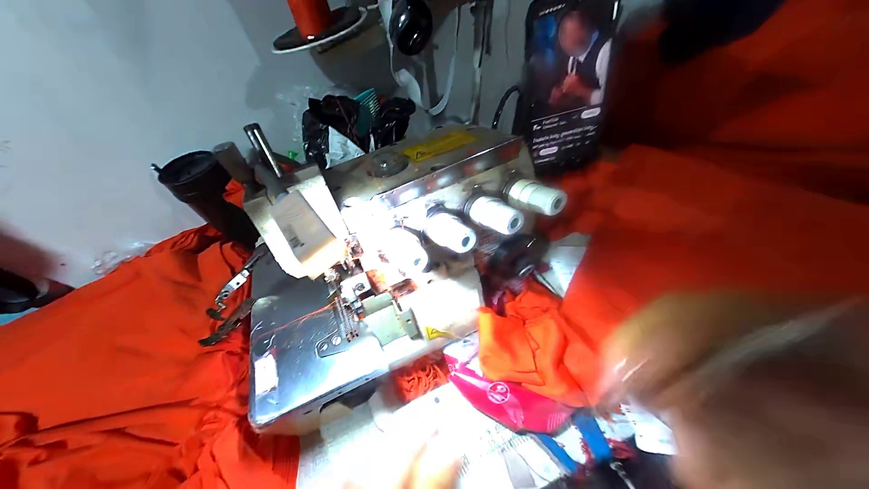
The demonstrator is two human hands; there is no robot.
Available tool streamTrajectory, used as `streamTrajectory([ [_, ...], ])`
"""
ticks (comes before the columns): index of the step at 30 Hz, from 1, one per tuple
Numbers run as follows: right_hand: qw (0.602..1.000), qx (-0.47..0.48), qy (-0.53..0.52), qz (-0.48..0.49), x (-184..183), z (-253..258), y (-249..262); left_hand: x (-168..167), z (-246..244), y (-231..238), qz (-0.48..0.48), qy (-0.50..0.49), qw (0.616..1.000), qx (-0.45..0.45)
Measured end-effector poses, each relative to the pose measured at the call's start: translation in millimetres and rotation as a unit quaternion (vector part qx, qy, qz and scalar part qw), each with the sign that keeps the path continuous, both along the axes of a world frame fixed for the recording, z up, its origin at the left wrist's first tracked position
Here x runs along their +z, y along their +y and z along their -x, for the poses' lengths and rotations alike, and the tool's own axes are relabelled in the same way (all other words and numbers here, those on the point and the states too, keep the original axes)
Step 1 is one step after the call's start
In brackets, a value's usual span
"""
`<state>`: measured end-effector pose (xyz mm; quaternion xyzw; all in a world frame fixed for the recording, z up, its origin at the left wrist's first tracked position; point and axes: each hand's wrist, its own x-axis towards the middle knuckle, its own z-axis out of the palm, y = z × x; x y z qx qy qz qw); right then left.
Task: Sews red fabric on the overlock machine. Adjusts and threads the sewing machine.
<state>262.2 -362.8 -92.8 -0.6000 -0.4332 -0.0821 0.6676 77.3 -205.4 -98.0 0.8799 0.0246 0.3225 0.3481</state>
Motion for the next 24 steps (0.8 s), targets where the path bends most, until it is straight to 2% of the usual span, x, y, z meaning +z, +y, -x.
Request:
streamTrajectory([
  [1, 0.995, 0.102, -0.014, 0.007, -8.1, 22.0, 12.4, -0.8, -7.9, -12.7, 0.008, 0.007, 1.0, -0.016],
  [2, 0.987, 0.156, -0.037, 0.017, -15.4, 35.8, 23.7, -4.5, -14.1, -20.3, -0.001, 0.004, 1.0, -0.006],
  [4, 0.986, 0.163, -0.012, 0.02, -24.0, 39.8, 36.3, -8.9, -16.6, -17.1, -0.012, 0.002, 0.999, 0.029],
  [5, 0.993, 0.12, 0.012, 0.012, -28.3, 35.2, 42.8, -8.7, -12.8, -10.0, -0.01, 0.001, 0.999, 0.048],
  [7, 0.998, -0.053, -0.018, 0.039, -36.5, 23.8, 65.6, -6.8, 2.5, 6.2, 0.015, 0.004, 0.996, 0.088],
  [9, 0.973, -0.181, -0.101, 0.103, -39.6, 15.0, 96.8, -4.7, 12.8, 23.1, 0.009, -0.018, 0.991, 0.135],
  [11, 0.942, -0.234, -0.179, 0.159, -45.7, 8.7, 123.5, -1.2, 16.3, 37.5, -0.059, -0.028, 0.982, 0.175],
  [14, 0.913, -0.285, -0.245, 0.159, -55.3, 1.8, 139.4, -4.6, 6.9, 54.5, -0.177, -0.013, 0.95, 0.257],
  [16, 0.896, -0.296, -0.295, 0.152, -58.1, -6.4, 135.3, -17.0, -2.6, 63.3, -0.219, -0.018, 0.924, 0.314],
  [20, 0.869, -0.289, -0.379, 0.135, -51.2, -22.0, 110.4, -14.9, -1.9, 67.0, -0.217, -0.002, 0.92, 0.327],
  [24, 0.899, -0.259, -0.298, 0.189, -67.6, 12.5, 67.5, -16.8, 3.2, 71.2, -0.183, -0.013, 0.935, 0.304],
])
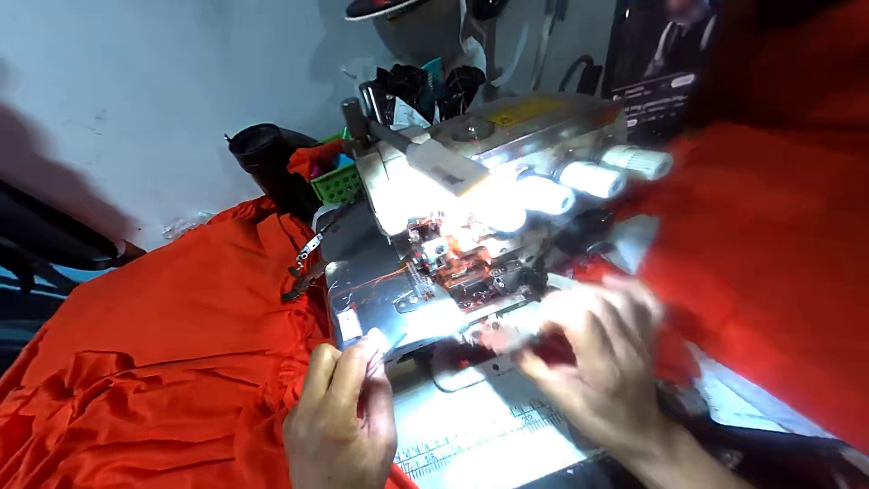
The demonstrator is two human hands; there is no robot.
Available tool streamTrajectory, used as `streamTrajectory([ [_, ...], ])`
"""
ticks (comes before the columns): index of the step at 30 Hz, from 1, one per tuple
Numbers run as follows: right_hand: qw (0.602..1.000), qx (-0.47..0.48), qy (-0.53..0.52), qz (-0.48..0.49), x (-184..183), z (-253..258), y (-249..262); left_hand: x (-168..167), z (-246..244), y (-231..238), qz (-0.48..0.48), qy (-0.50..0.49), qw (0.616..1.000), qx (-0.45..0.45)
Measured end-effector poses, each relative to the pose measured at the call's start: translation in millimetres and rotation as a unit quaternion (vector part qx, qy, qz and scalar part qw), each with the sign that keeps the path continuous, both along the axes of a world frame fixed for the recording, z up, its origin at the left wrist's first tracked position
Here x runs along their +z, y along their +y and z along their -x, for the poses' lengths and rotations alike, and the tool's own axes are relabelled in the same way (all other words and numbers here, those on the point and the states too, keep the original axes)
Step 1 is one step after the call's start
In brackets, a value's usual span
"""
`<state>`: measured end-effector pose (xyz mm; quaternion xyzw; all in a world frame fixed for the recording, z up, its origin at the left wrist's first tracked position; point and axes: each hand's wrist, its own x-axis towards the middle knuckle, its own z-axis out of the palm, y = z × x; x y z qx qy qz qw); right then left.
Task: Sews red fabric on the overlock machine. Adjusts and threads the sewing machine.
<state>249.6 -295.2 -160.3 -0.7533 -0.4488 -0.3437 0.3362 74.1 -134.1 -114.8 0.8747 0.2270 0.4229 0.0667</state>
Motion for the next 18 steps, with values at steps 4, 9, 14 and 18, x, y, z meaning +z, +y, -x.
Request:
streamTrajectory([
  [4, 0.985, 0.077, 0.136, 0.076, -22.5, 16.1, -37.4, -9.8, 2.8, 2.1, 0.027, -0.019, 0.999, -0.021],
  [9, 0.968, 0.091, 0.22, 0.073, 45.1, -30.0, -84.9, -5.7, 17.4, 12.9, 0.099, -0.019, 0.989, -0.109],
  [14, 0.927, 0.054, 0.367, 0.057, 73.7, -143.4, -77.0, 23.4, 36.7, 8.8, 0.252, -0.08, 0.937, -0.226],
  [18, 0.82, 0.09, 0.559, 0.088, 62.7, -198.3, -35.0, 46.8, 26.2, -19.1, 0.332, -0.08, 0.901, -0.266],
])
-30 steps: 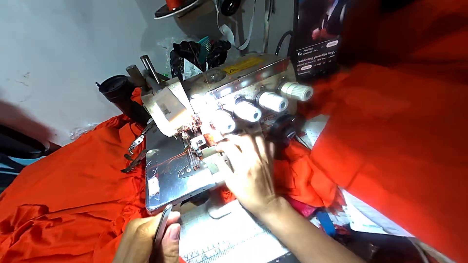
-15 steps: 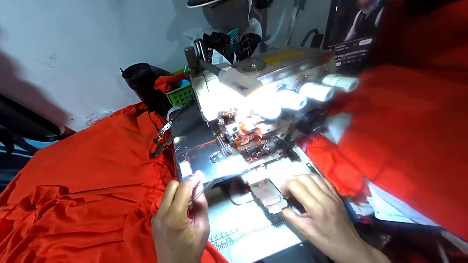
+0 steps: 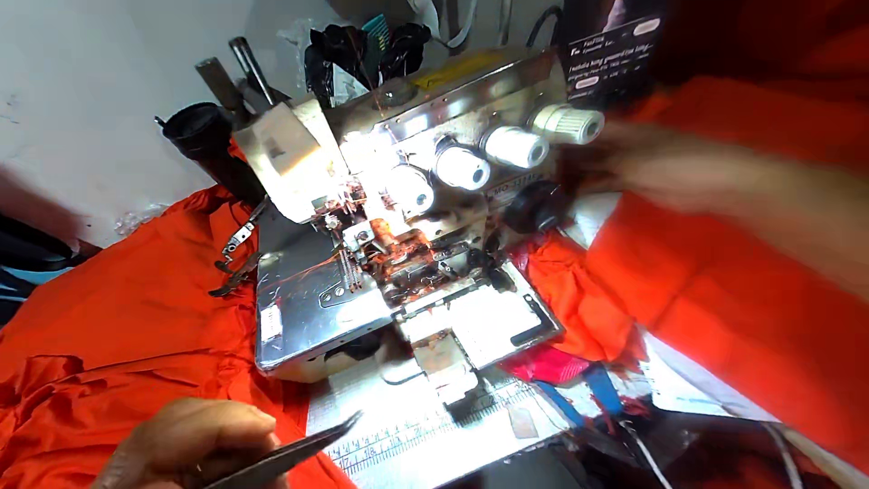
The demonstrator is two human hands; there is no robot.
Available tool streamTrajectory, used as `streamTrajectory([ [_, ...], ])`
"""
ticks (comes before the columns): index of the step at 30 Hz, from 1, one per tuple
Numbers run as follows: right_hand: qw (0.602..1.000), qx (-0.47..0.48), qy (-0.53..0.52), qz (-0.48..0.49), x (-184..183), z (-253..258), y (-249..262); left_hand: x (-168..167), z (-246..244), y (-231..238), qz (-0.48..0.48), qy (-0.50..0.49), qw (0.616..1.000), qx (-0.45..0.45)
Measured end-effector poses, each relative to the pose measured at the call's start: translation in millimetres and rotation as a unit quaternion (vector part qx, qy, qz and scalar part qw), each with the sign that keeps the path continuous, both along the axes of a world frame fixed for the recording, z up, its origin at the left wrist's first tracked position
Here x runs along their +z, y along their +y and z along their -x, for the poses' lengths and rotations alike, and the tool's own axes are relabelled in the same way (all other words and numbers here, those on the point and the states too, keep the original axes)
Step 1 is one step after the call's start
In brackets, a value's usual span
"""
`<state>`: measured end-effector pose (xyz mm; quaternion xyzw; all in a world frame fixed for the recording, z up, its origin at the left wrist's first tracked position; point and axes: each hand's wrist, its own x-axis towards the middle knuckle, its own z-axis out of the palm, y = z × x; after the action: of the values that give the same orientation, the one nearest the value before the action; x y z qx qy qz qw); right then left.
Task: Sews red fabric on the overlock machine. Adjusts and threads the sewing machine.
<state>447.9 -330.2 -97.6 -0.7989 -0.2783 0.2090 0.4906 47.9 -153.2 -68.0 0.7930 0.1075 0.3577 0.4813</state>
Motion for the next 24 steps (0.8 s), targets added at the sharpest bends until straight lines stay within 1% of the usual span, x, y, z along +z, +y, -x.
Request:
streamTrajectory([
  [1, 0.999, 0.009, 0.03, -0.011, -1.3, -0.8, 7.9, -1.0, -5.5, -6.3, -0.002, 0.004, 1.0, -0.019],
  [3, 0.993, 0.029, 0.093, -0.064, -4.7, -1.3, 13.8, -10.6, -17.3, -16.7, -0.019, 0.018, 0.999, -0.034],
  [4, 0.988, 0.044, 0.12, -0.092, -6.8, -3.8, 12.8, -18.0, -22.6, -20.4, -0.035, 0.024, 0.999, -0.029],
  [6, 0.974, 0.078, 0.176, -0.123, -7.9, -8.9, 8.6, -32.1, -31.8, -28.1, -0.094, 0.039, 0.995, 0.013],
  [8, 0.974, 0.072, 0.186, -0.111, -5.1, -3.9, 9.4, -42.7, -41.0, -36.3, -0.19, 0.056, 0.978, 0.063],
  [10, 0.981, 0.042, 0.171, -0.083, -0.4, 4.7, 13.3, -55.4, -53.1, -40.4, -0.288, 0.053, 0.95, 0.108],
  [13, 0.98, 0.025, 0.178, -0.08, -0.5, 4.8, 16.7, -71.8, -68.1, -39.7, -0.36, 0.049, 0.921, 0.14],
  [15, 0.988, 0.004, 0.143, -0.054, 0.1, 7.1, 21.4, -77.5, -72.7, -39.6, -0.376, 0.046, 0.913, 0.15],
  [17, 0.996, -0.027, 0.081, 0.006, 6.7, 18.5, 28.0, -78.8, -73.5, -40.0, -0.387, 0.049, 0.907, 0.158],
  [18, 0.998, -0.03, 0.042, 0.04, 11.2, 25.0, 32.2, -78.9, -72.8, -39.8, -0.394, 0.053, 0.903, 0.162],
  [19, 0.997, -0.015, -0.021, 0.079, 16.8, 32.9, 36.6, -79.1, -71.7, -39.6, -0.401, 0.055, 0.899, 0.166],
  [21, 0.971, 0.052, -0.157, 0.17, 29.7, 44.9, 41.9, -79.3, -70.2, -40.0, -0.409, 0.05, 0.895, 0.172],
  [23, 0.936, 0.072, -0.27, 0.216, 26.9, 41.6, 43.1, -79.3, -70.4, -39.8, -0.418, 0.046, 0.891, 0.174],
  [24, 0.921, 0.095, -0.285, 0.247, 34.4, 47.4, 44.2, -79.5, -71.3, -39.2, -0.422, 0.046, 0.888, 0.176],
])
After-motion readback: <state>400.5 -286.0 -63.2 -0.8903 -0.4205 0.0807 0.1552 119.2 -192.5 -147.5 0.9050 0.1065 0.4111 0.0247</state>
